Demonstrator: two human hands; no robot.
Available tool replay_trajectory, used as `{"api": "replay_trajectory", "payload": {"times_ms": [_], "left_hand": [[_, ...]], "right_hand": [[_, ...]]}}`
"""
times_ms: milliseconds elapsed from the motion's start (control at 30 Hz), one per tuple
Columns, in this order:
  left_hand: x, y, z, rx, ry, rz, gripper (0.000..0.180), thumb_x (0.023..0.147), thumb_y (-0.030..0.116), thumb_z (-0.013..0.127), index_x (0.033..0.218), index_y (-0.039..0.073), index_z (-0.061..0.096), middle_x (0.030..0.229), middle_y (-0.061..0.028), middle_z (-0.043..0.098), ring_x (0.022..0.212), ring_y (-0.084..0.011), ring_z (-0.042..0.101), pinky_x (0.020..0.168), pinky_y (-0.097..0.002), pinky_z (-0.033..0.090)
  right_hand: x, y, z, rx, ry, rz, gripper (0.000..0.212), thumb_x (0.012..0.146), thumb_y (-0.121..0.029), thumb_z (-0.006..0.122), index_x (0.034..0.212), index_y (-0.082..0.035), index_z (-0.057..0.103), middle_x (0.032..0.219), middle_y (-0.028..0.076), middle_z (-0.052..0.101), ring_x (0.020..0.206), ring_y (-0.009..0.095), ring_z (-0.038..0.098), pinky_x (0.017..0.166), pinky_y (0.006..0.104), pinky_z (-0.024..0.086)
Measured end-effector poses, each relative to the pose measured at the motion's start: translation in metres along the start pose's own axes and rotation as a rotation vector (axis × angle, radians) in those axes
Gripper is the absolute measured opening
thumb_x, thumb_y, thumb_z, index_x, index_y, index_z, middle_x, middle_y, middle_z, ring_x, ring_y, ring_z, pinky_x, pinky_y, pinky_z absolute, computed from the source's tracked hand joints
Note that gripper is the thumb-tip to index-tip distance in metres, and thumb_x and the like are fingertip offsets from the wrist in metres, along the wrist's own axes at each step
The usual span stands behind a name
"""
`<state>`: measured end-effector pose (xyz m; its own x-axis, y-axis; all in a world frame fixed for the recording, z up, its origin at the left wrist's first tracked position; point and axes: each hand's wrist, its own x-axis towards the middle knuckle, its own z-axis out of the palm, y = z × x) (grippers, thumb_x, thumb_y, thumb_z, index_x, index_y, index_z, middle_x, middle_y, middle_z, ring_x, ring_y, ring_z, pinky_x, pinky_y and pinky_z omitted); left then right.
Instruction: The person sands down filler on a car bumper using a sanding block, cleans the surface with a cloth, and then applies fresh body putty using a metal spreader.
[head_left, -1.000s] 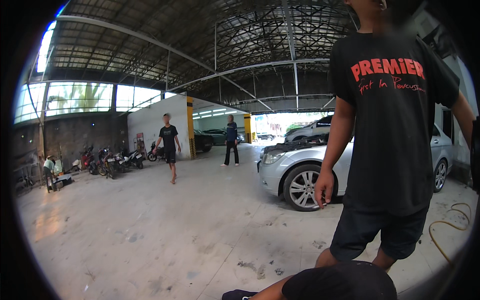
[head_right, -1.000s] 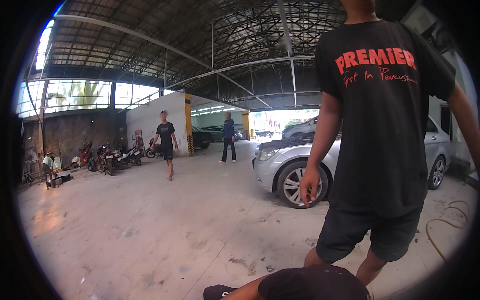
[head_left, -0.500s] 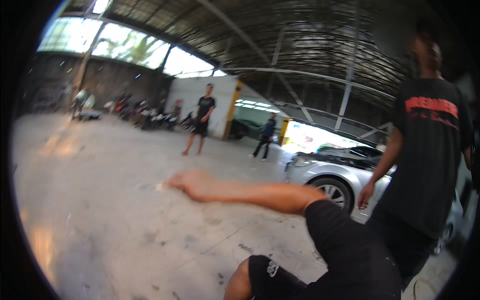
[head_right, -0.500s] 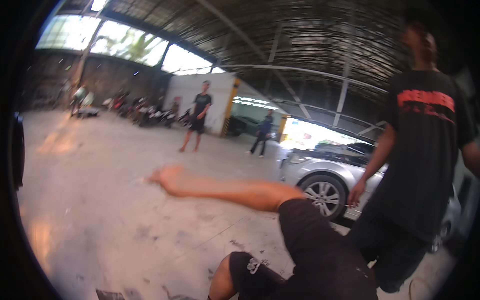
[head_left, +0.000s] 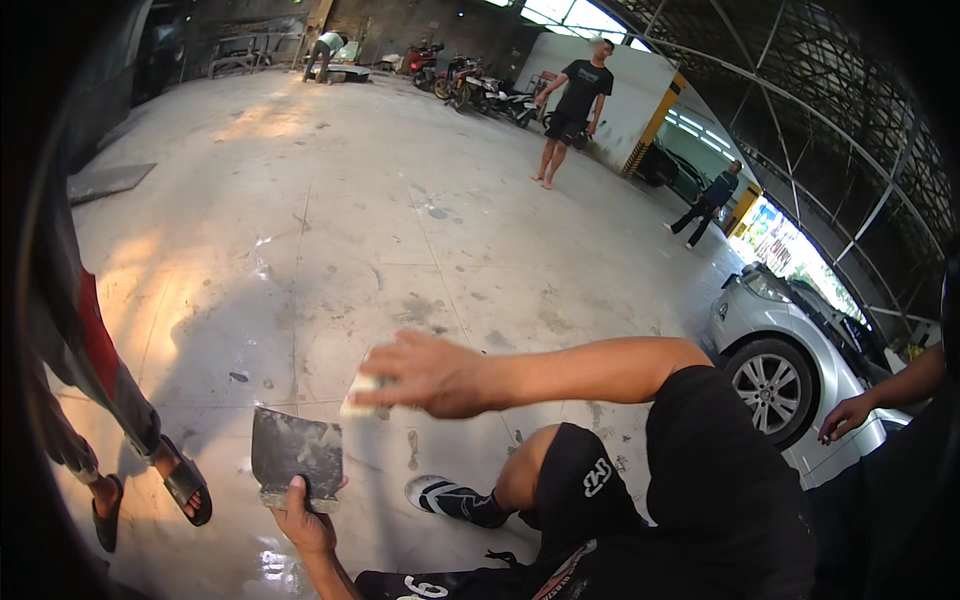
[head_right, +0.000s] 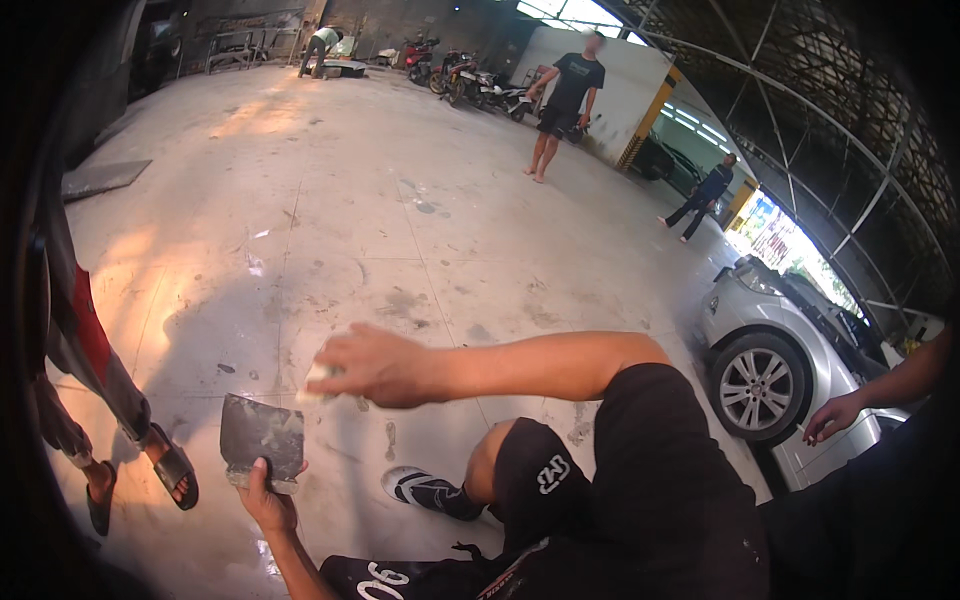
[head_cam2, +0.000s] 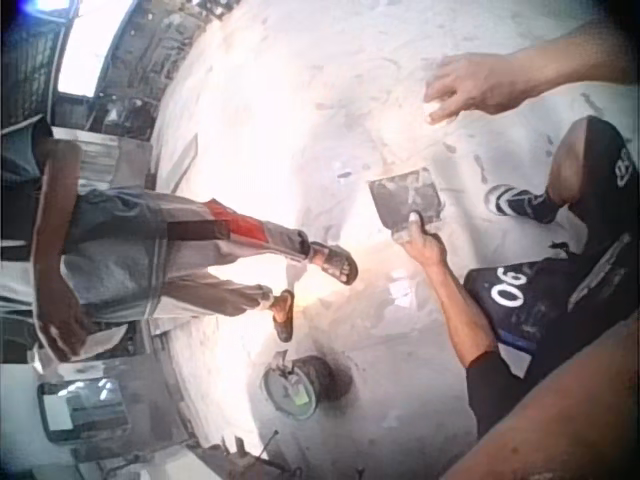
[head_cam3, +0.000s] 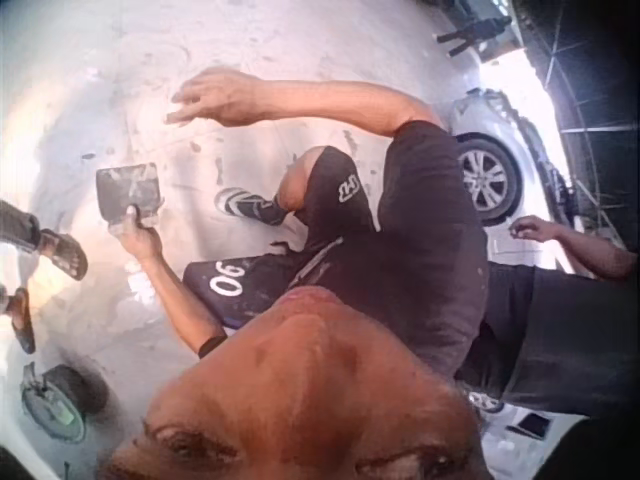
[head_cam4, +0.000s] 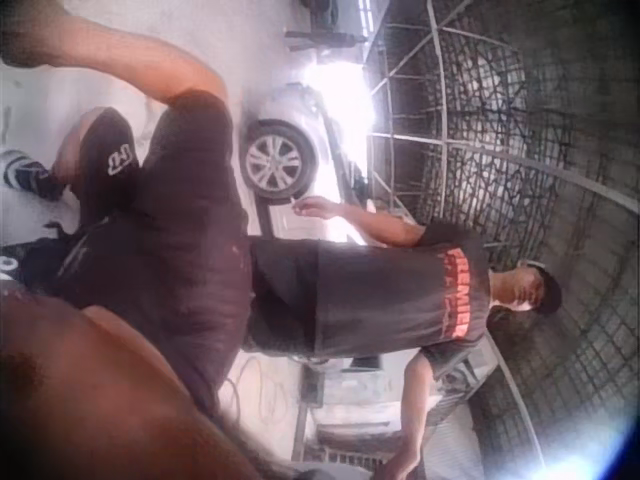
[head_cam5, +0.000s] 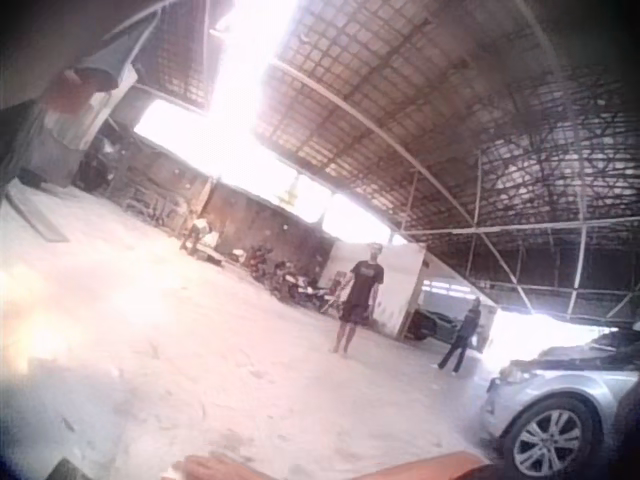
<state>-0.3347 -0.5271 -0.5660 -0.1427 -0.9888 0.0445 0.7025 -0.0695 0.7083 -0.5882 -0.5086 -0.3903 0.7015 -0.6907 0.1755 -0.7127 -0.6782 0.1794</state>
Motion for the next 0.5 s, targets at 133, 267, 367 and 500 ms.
{"api": "replay_trajectory", "payload": {"times_ms": [133, 267, 367, 500], "left_hand": [[-0.016, 0.013, 0.039, -0.028, -0.049, 0.012, 0.053, 0.089, 0.015, 0.054, 0.136, -0.003, 0.039, 0.121, -0.0187, 0.056, 0.094, -0.0303, 0.065, 0.062, -0.0432, 0.062], [-0.023, 0.026, 0.015, 0.08, -0.07, -0.004, 0.049, 0.087, 0.015, 0.058, 0.13, -0.005, 0.045, 0.116, -0.0186, 0.059, 0.094, -0.0278, 0.065, 0.063, -0.0416, 0.061], [-0.024, 0.031, -0.014, 0.382, 0.013, -0.224, 0.053, 0.084, 0.016, 0.063, 0.132, -0.003, 0.047, 0.12, -0.0164, 0.057, 0.108, -0.0272, 0.057, 0.09, -0.0424, 0.049], [-0.055, 0.034, 0.01, 0.28, -0.068, -0.345, 0.052, 0.086, 0.018, 0.063, 0.132, -0.003, 0.048, 0.119, -0.016, 0.058, 0.109, -0.0254, 0.057, 0.09, -0.0409, 0.047]], "right_hand": [[0.006, -0.037, 0.008, 0.141, -0.101, -0.013, 0.048, 0.084, -0.01, 0.058, 0.131, -0.018, 0.051, 0.127, 0.017, 0.05, 0.125, 0.034, 0.045, 0.102, 0.0525, 0.036], [0.016, -0.036, 0.015, 0.359, -0.219, -0.023, 0.044, 0.084, -0.011, 0.057, 0.127, -0.015, 0.052, 0.125, 0.017, 0.05, 0.12, 0.034, 0.046, 0.098, 0.051, 0.038], [0.002, -0.041, 0.041, 0.357, -0.017, -0.101, 0.043, 0.084, -0.011, 0.057, 0.127, -0.014, 0.054, 0.119, 0.015, 0.052, 0.114, 0.033, 0.048, 0.094, 0.049, 0.04], [0.008, -0.045, 0.052, 0.268, 0.345, -0.062, 0.04, 0.081, -0.012, 0.058, 0.12, -0.019, 0.06, 0.107, 0.01, 0.057, 0.108, 0.028, 0.053, 0.085, 0.0437, 0.042]]}}
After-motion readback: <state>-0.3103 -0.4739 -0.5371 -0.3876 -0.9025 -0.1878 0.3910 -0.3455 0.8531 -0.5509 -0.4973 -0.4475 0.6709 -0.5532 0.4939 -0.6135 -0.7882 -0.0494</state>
